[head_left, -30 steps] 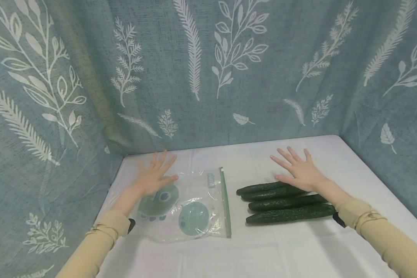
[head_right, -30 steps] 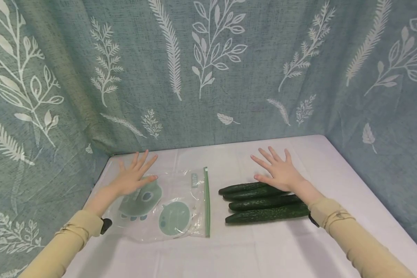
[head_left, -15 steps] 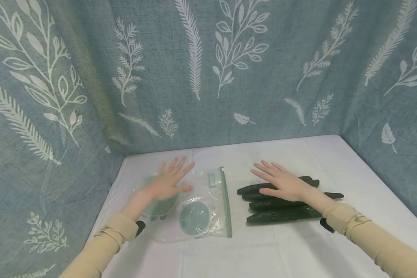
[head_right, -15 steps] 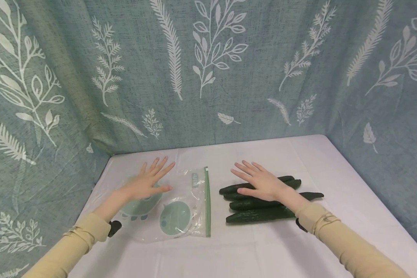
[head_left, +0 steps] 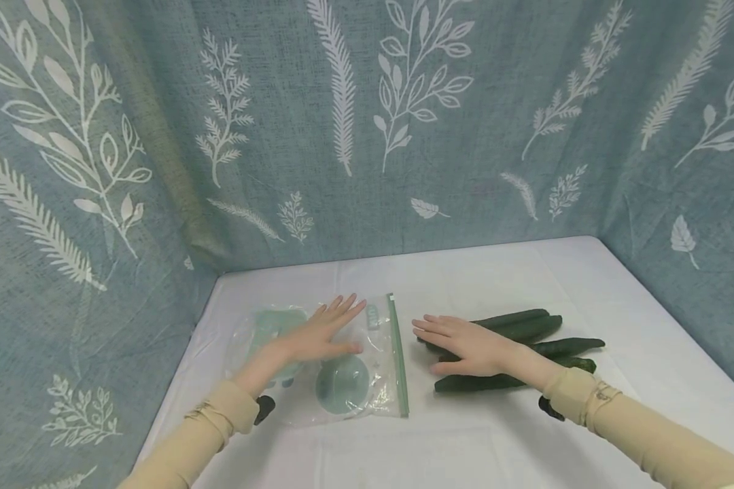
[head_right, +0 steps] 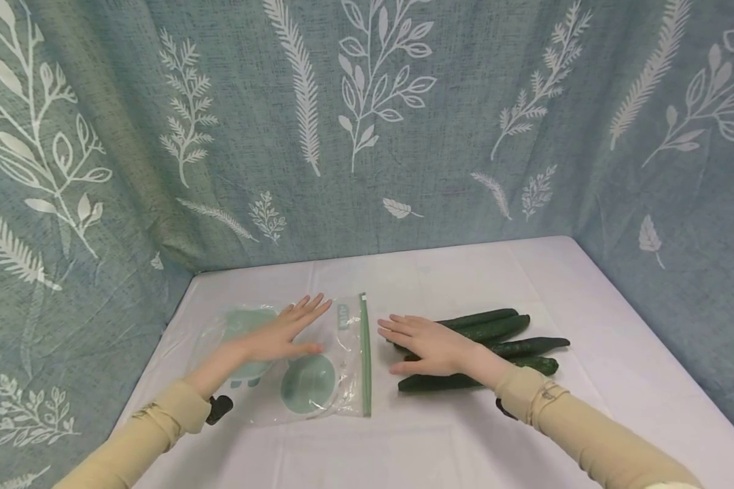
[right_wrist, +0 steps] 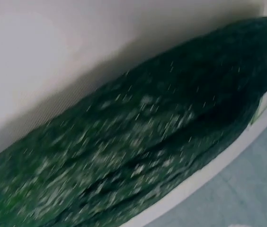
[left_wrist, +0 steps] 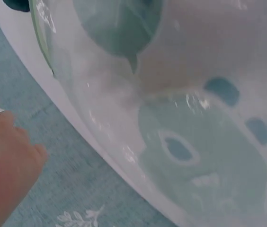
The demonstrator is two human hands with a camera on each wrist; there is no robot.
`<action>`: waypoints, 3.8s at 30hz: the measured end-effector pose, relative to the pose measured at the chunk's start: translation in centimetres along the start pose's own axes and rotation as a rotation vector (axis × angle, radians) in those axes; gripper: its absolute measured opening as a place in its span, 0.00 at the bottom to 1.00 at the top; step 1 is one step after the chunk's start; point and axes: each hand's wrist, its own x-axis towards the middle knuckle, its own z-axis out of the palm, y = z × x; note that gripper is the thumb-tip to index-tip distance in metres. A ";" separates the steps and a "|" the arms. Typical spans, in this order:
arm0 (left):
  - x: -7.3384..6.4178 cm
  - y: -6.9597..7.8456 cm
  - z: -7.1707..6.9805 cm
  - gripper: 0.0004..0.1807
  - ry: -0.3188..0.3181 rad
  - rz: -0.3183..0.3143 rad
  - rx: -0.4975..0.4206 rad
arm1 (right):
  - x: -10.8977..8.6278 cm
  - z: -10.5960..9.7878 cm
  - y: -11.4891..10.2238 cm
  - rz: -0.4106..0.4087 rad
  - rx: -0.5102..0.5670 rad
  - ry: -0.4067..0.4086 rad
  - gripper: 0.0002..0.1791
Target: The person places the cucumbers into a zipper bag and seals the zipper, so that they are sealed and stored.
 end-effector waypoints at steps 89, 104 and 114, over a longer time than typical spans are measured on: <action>1.0 1.5 6.7 0.14 0.271 -0.017 -0.396 | 2.6 5.8 -3.7 -0.133 -0.197 -0.155 0.46; -0.3 2.4 4.4 0.14 0.259 -0.015 -0.531 | 2.6 5.7 -3.7 -0.123 -0.145 -0.174 0.45; -0.4 2.4 5.0 0.14 0.293 -0.012 -0.538 | 2.5 5.6 -3.6 -0.140 -0.166 -0.150 0.45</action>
